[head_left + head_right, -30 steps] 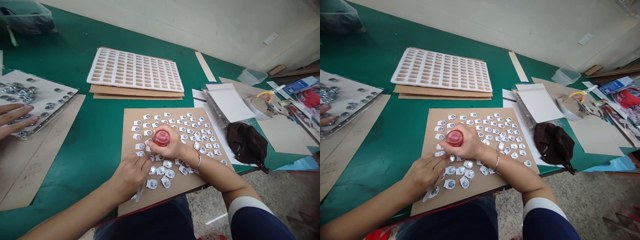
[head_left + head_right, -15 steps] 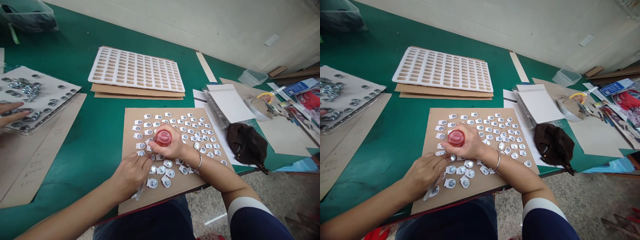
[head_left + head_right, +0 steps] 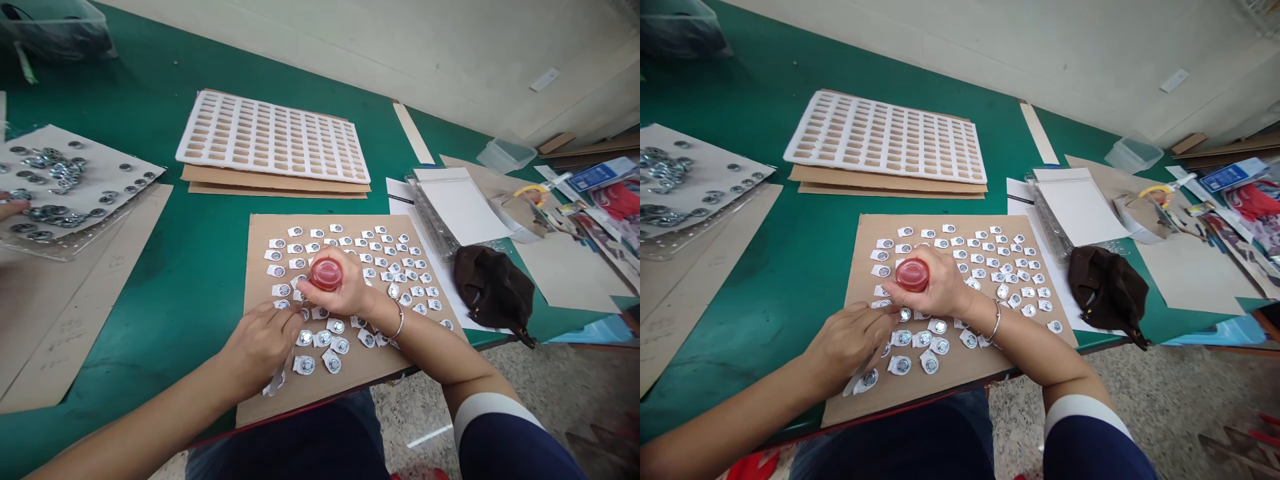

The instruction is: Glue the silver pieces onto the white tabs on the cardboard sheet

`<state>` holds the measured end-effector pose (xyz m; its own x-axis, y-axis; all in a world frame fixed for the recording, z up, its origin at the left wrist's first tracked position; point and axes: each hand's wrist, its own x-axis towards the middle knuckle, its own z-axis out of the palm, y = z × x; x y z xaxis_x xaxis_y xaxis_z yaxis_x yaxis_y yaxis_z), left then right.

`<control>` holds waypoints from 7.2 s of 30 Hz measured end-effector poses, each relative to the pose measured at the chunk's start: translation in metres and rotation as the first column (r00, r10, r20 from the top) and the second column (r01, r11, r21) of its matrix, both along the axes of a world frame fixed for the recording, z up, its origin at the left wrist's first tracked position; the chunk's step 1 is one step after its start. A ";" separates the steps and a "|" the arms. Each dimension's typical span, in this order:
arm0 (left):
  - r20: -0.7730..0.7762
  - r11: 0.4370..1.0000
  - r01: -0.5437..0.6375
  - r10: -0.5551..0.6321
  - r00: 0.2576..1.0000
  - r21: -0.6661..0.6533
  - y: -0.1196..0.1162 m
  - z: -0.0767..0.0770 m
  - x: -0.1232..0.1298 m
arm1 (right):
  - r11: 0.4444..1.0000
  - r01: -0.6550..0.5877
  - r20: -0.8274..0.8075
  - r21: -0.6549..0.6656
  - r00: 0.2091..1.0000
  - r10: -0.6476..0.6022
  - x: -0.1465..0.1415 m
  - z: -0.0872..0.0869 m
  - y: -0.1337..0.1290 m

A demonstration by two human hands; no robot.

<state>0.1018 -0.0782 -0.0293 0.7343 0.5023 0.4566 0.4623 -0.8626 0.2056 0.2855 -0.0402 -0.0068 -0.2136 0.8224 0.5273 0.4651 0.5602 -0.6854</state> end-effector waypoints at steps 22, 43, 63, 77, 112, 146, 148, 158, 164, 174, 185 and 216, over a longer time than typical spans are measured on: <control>0.042 0.993 0.004 0.001 0.999 -0.117 0.007 0.008 -0.003 | 0.999 -0.003 -0.023 -0.042 1.000 0.002 0.001 0.002 -0.001; 0.094 0.975 0.029 -0.008 0.996 -0.221 0.017 0.002 -0.010 | 0.997 -0.019 -0.043 -0.076 0.999 0.016 0.004 -0.004 0.002; 0.078 0.886 0.006 0.034 0.996 -0.463 0.023 0.002 -0.013 | 0.997 -0.018 -0.021 -0.074 1.000 0.016 0.000 0.002 -0.001; 0.183 0.818 0.072 0.041 0.982 -0.571 0.026 0.005 -0.015 | 0.997 -0.019 -0.041 -0.079 0.999 0.016 0.001 0.000 -0.003; 0.091 0.780 0.003 0.069 0.994 -0.626 0.029 0.023 -0.012 | 0.999 -0.023 -0.055 -0.043 0.998 0.021 -0.004 -0.001 -0.005; 0.127 0.701 -0.084 0.243 0.962 -0.708 0.028 0.010 -0.011 | 0.955 -0.076 -0.286 -0.288 0.958 -0.010 0.002 0.006 0.003; 0.149 0.655 -0.102 0.317 0.936 -0.749 0.029 0.014 -0.010 | 0.904 -0.155 -0.413 -0.399 0.910 -0.026 0.007 0.006 0.011; 0.296 0.800 0.031 0.186 0.937 -0.599 -0.036 0.037 -0.027 | 0.874 -0.079 -0.587 -0.479 0.769 -0.252 0.025 0.010 0.051; 0.516 0.665 0.401 -0.029 0.856 -0.630 -0.086 0.017 0.014 | 0.886 -0.061 -0.549 -0.460 0.803 -0.230 0.026 0.020 0.052; 0.424 0.639 0.390 -0.109 0.899 -0.663 -0.089 -0.012 0.033 | 0.959 0.111 -0.464 -0.261 0.856 -0.226 0.061 0.044 0.044; 0.383 0.588 0.302 0.015 0.924 -0.751 -0.071 0.001 0.051 | 0.940 0.112 -0.591 -0.322 0.752 -0.292 0.064 0.047 0.016; 0.057 0.991 0.133 -0.133 0.990 0.007 -0.001 0.005 -0.003 | 0.921 0.164 -0.316 -0.353 0.906 -0.283 0.000 0.017 -0.018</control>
